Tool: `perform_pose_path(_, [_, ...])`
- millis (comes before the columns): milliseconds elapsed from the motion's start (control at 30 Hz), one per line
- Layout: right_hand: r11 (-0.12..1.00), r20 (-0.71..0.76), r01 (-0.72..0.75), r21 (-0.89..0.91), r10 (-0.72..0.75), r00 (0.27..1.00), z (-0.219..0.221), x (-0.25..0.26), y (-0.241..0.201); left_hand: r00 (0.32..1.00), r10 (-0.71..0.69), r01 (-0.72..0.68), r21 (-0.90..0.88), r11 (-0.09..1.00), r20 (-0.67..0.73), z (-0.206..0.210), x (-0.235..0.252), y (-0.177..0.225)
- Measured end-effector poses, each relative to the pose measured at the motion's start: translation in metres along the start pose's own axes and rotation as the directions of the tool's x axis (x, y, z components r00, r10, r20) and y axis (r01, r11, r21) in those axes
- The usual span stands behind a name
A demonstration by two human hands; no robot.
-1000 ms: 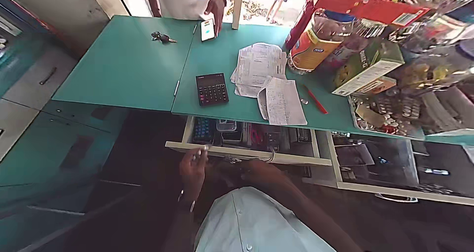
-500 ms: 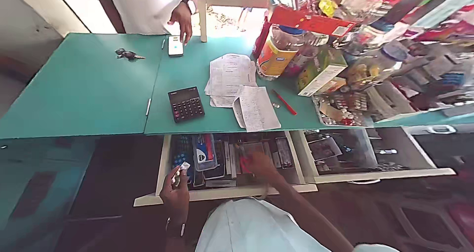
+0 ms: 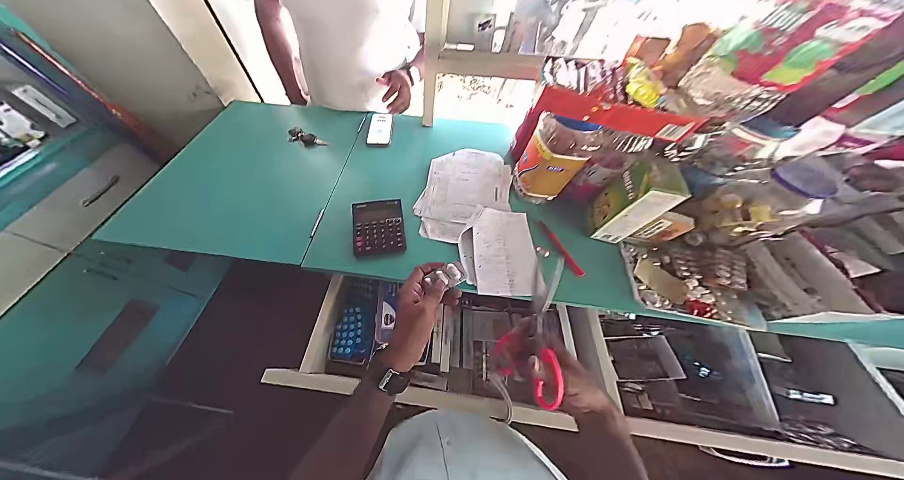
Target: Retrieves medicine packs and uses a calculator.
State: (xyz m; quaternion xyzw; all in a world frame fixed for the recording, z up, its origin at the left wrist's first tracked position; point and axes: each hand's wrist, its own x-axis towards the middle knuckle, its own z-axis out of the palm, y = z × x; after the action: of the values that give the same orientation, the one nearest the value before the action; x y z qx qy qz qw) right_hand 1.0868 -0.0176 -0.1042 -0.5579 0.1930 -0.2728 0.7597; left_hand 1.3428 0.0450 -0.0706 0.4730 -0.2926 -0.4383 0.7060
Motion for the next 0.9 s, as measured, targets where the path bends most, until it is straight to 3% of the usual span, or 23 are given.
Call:
perform_pose_path(133, [0.994,0.256,-0.097,-0.040,0.104,0.961,-0.007,0.023,-0.003,1.000,0.018,-0.019,0.065,0.998,0.009,0.037,0.021,-0.003])
perform_pose_path(300, [0.981,0.356,-0.139,-0.138,0.180,0.917,-0.027,0.039,-0.012,0.997,0.058,-0.054,0.076,0.996,-0.053,0.068,0.035,-0.017])
perform_pose_path(467, [0.967,0.267,-0.115,-0.226,0.175,0.948,-0.037,0.042,-0.022,0.990,0.110,-0.097,0.132,0.986,-0.093,0.082,0.046,-0.032])
perform_pose_path(633, [0.967,0.193,-0.151,-0.204,0.191,0.962,-0.045,0.043,-0.020,0.987,0.117,-0.095,0.193,0.977,-0.109,0.087,0.054,-0.045])
perform_pose_path(767, [0.959,0.111,-0.142,-0.243,0.173,0.979,-0.050,0.049,-0.020,0.992,0.044,-0.017,0.220,0.975,-0.119,0.088,0.068,-0.050])
perform_pose_path(900, [0.922,-0.029,-0.237,-0.307,0.240,0.970,-0.052,0.068,-0.013,0.985,0.000,0.039,0.224,0.974,-0.172,0.081,0.088,-0.060])
